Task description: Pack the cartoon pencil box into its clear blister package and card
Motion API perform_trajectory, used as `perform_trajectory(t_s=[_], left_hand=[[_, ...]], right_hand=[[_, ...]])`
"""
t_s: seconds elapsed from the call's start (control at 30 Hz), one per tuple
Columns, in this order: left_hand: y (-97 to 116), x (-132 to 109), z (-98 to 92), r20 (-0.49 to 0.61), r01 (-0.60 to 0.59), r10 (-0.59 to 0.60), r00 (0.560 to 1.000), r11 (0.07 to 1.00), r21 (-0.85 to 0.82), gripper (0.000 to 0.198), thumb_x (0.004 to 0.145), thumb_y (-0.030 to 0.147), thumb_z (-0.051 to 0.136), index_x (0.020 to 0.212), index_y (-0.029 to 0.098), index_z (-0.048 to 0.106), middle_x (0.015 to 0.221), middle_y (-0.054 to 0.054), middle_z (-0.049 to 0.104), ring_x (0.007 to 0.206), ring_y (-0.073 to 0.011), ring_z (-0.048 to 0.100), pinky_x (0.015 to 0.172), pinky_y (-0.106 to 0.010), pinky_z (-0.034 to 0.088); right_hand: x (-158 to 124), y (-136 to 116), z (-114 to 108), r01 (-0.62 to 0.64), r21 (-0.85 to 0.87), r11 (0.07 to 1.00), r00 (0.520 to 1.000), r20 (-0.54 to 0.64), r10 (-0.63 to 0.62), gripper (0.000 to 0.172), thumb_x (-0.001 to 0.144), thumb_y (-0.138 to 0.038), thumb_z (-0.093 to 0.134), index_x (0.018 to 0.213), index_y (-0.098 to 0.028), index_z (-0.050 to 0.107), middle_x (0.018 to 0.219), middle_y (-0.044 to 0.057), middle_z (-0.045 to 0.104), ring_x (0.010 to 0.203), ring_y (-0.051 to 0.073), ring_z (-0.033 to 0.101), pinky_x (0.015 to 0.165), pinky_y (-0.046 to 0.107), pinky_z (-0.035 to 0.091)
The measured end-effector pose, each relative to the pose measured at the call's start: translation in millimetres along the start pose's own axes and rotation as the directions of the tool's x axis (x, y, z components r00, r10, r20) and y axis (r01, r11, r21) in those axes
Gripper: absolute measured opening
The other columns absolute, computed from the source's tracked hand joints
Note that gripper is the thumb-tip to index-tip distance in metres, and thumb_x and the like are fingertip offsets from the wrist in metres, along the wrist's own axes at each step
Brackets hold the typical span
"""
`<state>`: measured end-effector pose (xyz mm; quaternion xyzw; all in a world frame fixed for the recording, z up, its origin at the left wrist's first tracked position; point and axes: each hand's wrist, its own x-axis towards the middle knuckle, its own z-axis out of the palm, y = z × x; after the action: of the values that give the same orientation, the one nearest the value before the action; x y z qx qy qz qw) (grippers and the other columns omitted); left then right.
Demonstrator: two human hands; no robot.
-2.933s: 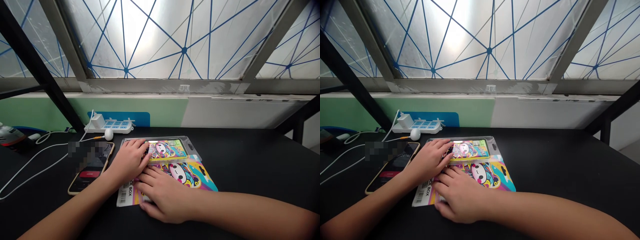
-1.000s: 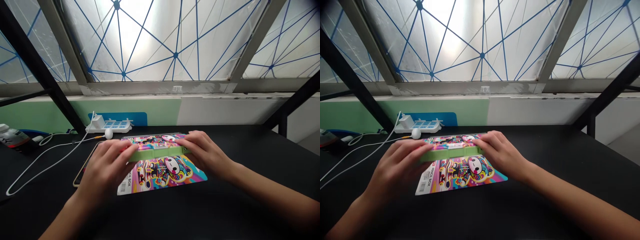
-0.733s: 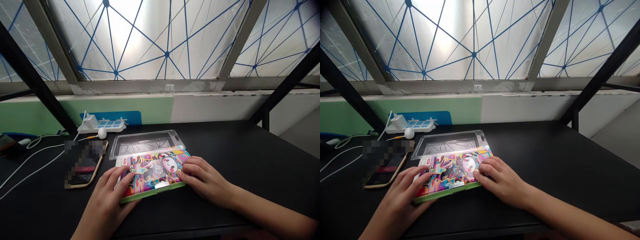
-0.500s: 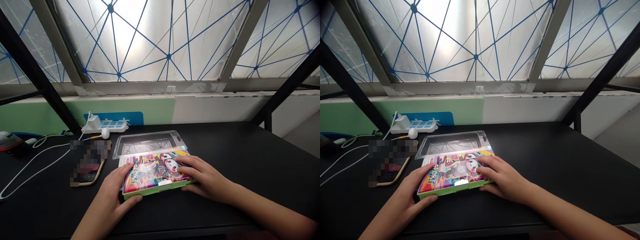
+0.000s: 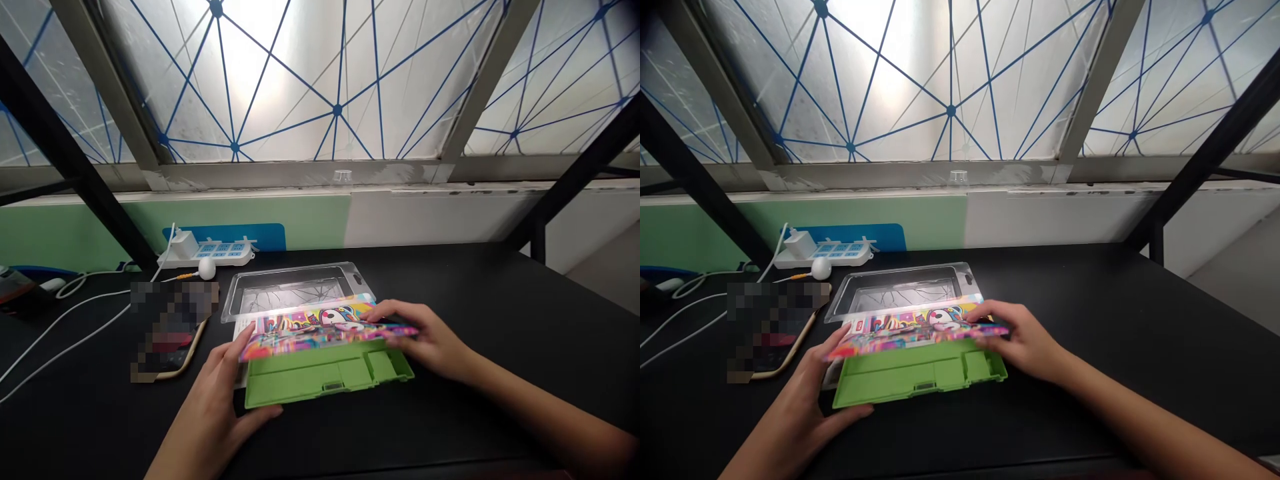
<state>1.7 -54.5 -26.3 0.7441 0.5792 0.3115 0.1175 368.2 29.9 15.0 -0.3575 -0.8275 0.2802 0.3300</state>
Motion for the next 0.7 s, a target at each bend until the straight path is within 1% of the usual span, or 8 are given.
perform_trajectory(t_s=[0.1,0.2,0.27,0.33,0.47,0.57,0.63,0.7], left_hand=[[2.8,-1.9,0.1,0.020,0.007,-0.007,1.000,1.000,-0.006,0.103,0.083,0.039,0.077,0.162,0.042,0.010,0.144,-0.008,0.057,0.131,-0.0348,0.058,0.103,-0.054,0.052],[4.1,-2.4,-2.2,0.037,0.004,-0.004,0.999,1.000,0.011,0.105,0.084,0.043,0.075,0.162,0.040,0.004,0.143,-0.008,0.060,0.131,-0.0352,0.058,0.102,-0.054,0.053],[4.6,-1.6,-5.0,0.045,-0.004,0.003,0.999,1.000,0.025,0.098,0.086,0.048,0.072,0.162,0.039,0.010,0.142,-0.009,0.061,0.128,-0.0344,0.062,0.099,-0.051,0.056],[5.4,0.0,-8.3,0.042,0.001,-0.002,0.999,0.999,0.034,0.085,0.091,0.050,0.066,0.161,0.037,0.018,0.142,-0.009,0.061,0.124,-0.0322,0.065,0.096,-0.046,0.059],[7.5,4.9,-12.4,0.018,-0.012,0.011,1.000,0.999,0.050,0.057,0.097,0.048,0.057,0.150,0.034,0.041,0.139,-0.008,0.063,0.120,-0.0289,0.067,0.093,-0.039,0.060],[8.3,8.7,-13.4,0.012,0.007,-0.008,1.000,0.998,0.068,0.049,0.098,0.049,0.055,0.144,0.031,0.049,0.133,-0.007,0.067,0.116,-0.0279,0.069,0.090,-0.038,0.061],[8.0,10.4,-13.8,0.002,0.028,-0.029,1.000,0.996,0.081,0.047,0.099,0.050,0.053,0.141,0.031,0.052,0.130,-0.007,0.068,0.113,-0.0271,0.070,0.089,-0.038,0.061],[7.1,11.2,-13.8,-0.013,0.022,-0.021,1.000,0.997,0.080,0.045,0.099,0.050,0.053,0.140,0.030,0.053,0.130,-0.007,0.068,0.113,-0.0267,0.070,0.090,-0.038,0.060]], right_hand=[[7.0,2.8,-0.5,-0.129,0.021,0.991,0.983,-0.126,0.130,0.035,0.100,-0.049,0.054,0.087,-0.022,0.072,0.074,0.002,0.070,0.064,0.017,0.064,0.057,0.028,0.050],[5.6,6.7,0.8,-0.113,-0.022,0.993,0.979,-0.172,0.108,0.038,0.101,-0.048,0.052,0.082,-0.021,0.072,0.069,0.001,0.067,0.057,0.015,0.060,0.052,0.026,0.046],[1.3,8.5,-0.6,-0.044,-0.048,0.998,0.990,-0.134,0.038,0.032,0.101,-0.046,0.054,0.094,-0.022,0.074,0.079,0.003,0.074,0.067,0.017,0.068,0.060,0.027,0.052],[-3.6,9.2,-4.4,0.024,-0.045,0.999,0.999,-0.048,-0.026,0.029,0.098,-0.047,0.059,0.109,-0.024,0.074,0.098,0.006,0.079,0.087,0.022,0.074,0.077,0.031,0.058],[-10.9,7.8,-13.6,0.061,0.008,0.998,0.992,0.109,-0.062,0.052,0.094,-0.064,0.055,0.127,-0.027,0.069,0.123,0.011,0.074,0.115,0.030,0.070,0.097,0.043,0.056],[-14.2,6.1,-15.9,0.099,-0.024,0.995,0.983,0.160,-0.094,0.072,0.084,-0.078,0.056,0.135,-0.028,0.064,0.134,0.013,0.069,0.128,0.033,0.061,0.106,0.049,0.051],[-15.8,4.6,-13.9,0.139,-0.113,0.984,0.979,0.167,-0.119,0.080,0.074,-0.073,0.073,0.138,-0.027,0.061,0.137,0.014,0.067,0.132,0.033,0.058,0.107,0.048,0.050],[-17.0,2.9,-10.0,0.197,-0.211,0.957,0.974,0.151,-0.168,0.077,0.072,-0.059,0.084,0.137,-0.025,0.059,0.134,0.014,0.068,0.128,0.031,0.060,0.105,0.046,0.052]])
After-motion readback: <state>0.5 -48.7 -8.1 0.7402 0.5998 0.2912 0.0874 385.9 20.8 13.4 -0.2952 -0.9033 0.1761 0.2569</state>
